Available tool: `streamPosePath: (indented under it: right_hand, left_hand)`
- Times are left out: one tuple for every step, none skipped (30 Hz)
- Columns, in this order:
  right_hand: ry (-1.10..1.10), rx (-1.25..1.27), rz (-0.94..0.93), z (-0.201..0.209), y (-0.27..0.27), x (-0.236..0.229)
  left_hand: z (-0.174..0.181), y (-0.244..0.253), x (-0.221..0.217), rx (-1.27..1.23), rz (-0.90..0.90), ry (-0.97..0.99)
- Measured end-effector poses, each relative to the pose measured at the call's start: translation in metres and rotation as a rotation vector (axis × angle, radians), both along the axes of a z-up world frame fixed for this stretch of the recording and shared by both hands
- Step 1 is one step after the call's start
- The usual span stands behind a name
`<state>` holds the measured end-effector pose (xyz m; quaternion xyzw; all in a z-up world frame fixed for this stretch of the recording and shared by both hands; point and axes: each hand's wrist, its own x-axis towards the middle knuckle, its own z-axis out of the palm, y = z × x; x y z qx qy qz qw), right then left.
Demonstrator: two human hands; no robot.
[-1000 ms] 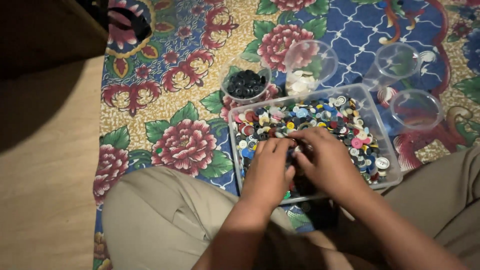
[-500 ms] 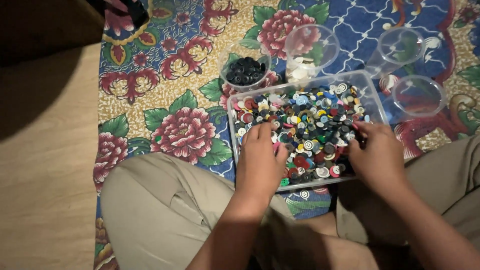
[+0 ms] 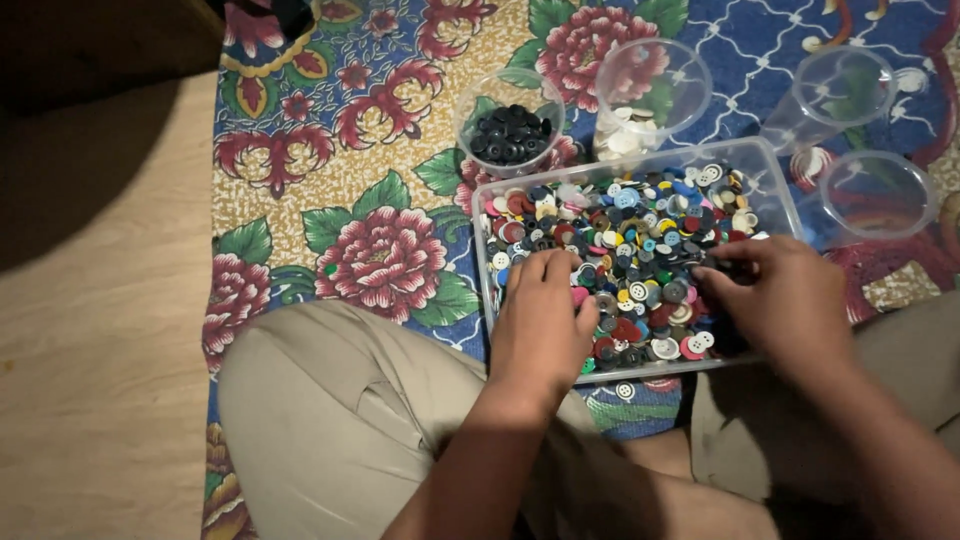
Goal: Sorting various colored and sized buttons from a large plastic container into smaller separate containers.
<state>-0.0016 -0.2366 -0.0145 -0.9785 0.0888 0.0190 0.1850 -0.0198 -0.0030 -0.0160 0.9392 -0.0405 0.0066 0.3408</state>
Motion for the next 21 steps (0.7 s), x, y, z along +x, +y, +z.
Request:
streamPosePath:
  right_hand:
    - [0.004, -0.002, 0.001, 0.004, -0.002, 0.001]
    - [0.117, 0.038, -0.026, 0.007, -0.004, 0.003]
    - [0.227, 0.079, -0.058, 0.011, -0.006, 0.004]
    - [0.228, 0.078, -0.061, 0.025, -0.003, 0.008]
    - [0.347, 0.096, -0.065, 0.038, 0.002, 0.012]
    - [0.467, 0.114, -0.071, 0.052, 0.006, 0.016]
    - [0.466, 0.113, -0.071, 0.045, -0.001, 0.018]
    - [0.319, 0.036, -0.038, 0.038, -0.009, 0.02]
    - [0.174, -0.04, -0.003, 0.031, -0.016, 0.022]
    - [0.175, -0.041, -0.001, 0.03, -0.012, 0.026]
    - [0.174, 0.002, -0.01, 0.03, -0.008, 0.03]
    - [0.174, 0.045, -0.019, 0.031, -0.004, 0.034]
    - [0.172, 0.046, -0.018, 0.024, -0.006, 0.035]
    - [0.112, 0.022, 0.027, 0.017, -0.007, 0.036]
    - [0.054, -0.003, 0.077, 0.009, -0.008, 0.037]
    - [0.055, -0.004, 0.083, 0.014, -0.001, 0.036]
    - [0.125, 0.017, 0.017, 0.02, 0.004, 0.035]
    - [0.195, 0.037, -0.048, 0.025, 0.009, 0.034]
    - [0.194, 0.037, -0.049, 0.019, 0.004, 0.035]
    - [0.178, 0.069, -0.049, 0.013, -0.002, 0.036]
    - [0.165, 0.099, -0.047, 0.007, -0.007, 0.036]
  left_hand:
    - [0.0, 0.0, 0.0, -0.002, 0.001, 0.004]
    - [0.001, 0.0, 0.0, 0.003, 0.006, 0.01]
    - [0.001, 0.0, 0.001, 0.009, 0.007, 0.014]
    - [0.002, 0.0, 0.001, 0.008, 0.004, 0.015]
    - [0.002, 0.0, 0.002, 0.014, 0.006, 0.029]
    - [0.003, 0.0, 0.002, 0.02, 0.008, 0.042]
    - [0.002, -0.001, 0.002, 0.019, 0.008, 0.041]
    - [0.002, -0.001, 0.002, 0.011, 0.008, 0.023]
    - [0.001, -0.001, 0.002, 0.003, 0.011, 0.007]
    - [0.001, 0.0, 0.001, 0.002, 0.012, 0.008]
    - [0.001, 0.0, 0.002, -0.001, 0.011, 0.022]
    - [0.001, 0.0, 0.002, -0.005, 0.01, 0.036]
    - [0.001, -0.001, 0.003, -0.005, 0.011, 0.034]
    - [0.001, -0.001, 0.003, 0.002, 0.009, 0.039]
    - [0.0, 0.0, 0.002, 0.007, 0.011, 0.047]
    - [-0.001, 0.0, 0.001, 0.006, 0.018, 0.048]
    - [-0.001, 0.0, 0.002, 0.001, 0.016, 0.041]
    - [-0.002, 0.0, 0.002, -0.005, 0.014, 0.034]
    - [-0.002, 0.0, 0.003, -0.005, 0.013, 0.034]
    - [-0.001, 0.0, 0.003, -0.002, 0.013, 0.032]
    - [-0.001, 0.0, 0.002, -0.001, 0.015, 0.032]
